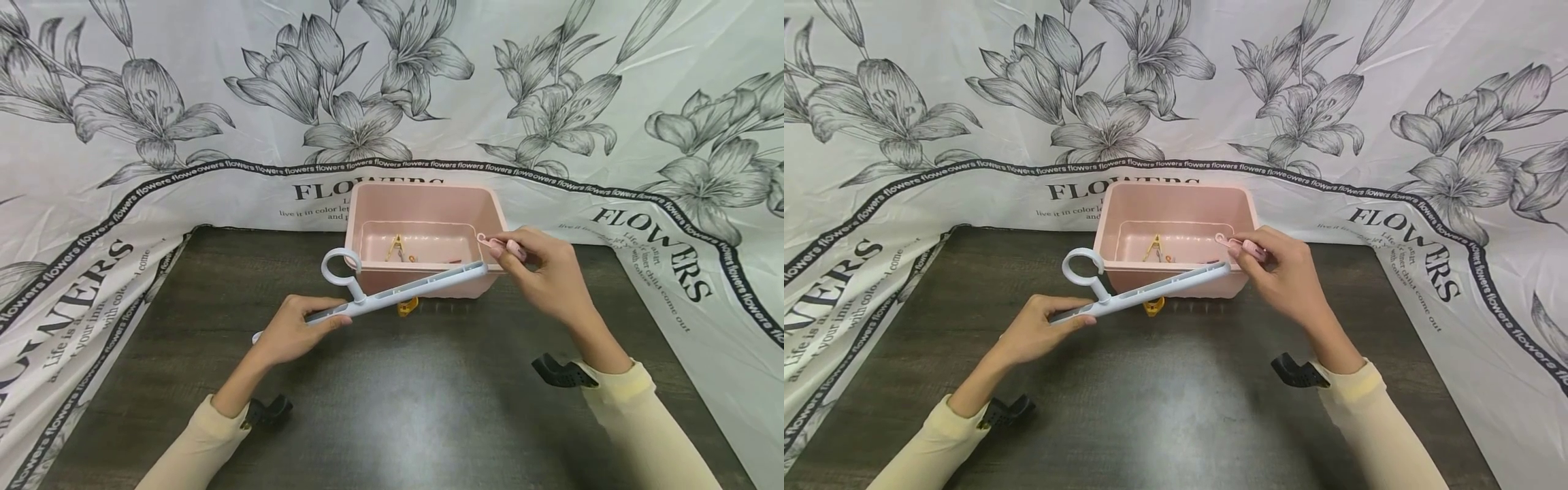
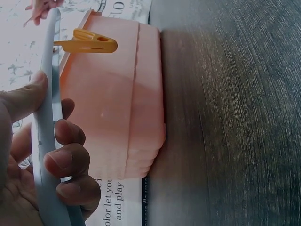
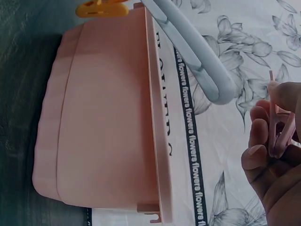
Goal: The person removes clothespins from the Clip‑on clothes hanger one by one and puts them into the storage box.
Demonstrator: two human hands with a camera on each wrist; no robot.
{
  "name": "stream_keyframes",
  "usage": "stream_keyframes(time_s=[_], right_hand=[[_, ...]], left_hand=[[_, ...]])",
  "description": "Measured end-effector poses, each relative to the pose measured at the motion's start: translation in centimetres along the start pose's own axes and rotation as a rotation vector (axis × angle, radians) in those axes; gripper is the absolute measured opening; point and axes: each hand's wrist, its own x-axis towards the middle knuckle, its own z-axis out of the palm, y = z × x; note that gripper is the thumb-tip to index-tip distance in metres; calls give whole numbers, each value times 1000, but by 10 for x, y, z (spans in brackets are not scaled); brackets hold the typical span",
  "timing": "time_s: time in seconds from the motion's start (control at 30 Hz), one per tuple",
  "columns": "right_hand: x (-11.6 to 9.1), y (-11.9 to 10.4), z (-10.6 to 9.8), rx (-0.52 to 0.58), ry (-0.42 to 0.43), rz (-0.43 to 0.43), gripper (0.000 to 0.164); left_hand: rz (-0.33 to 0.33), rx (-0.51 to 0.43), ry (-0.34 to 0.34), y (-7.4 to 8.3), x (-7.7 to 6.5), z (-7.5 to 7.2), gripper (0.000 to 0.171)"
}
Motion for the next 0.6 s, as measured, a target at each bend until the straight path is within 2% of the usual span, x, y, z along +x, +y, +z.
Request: stream_keyframes(time_s=[0.27, 0.4, 0.6], right_hand=[[18, 10, 2, -36, -97, 46, 13], [26, 14, 4, -34, -129, 85, 13], [38, 19, 7, -56, -165, 80, 13]], left_hand=[[-41, 5, -15, 1, -1, 1, 30], [-36, 7, -20, 1, -1, 1, 31], [-35, 13, -28, 1, 0, 2, 31]])
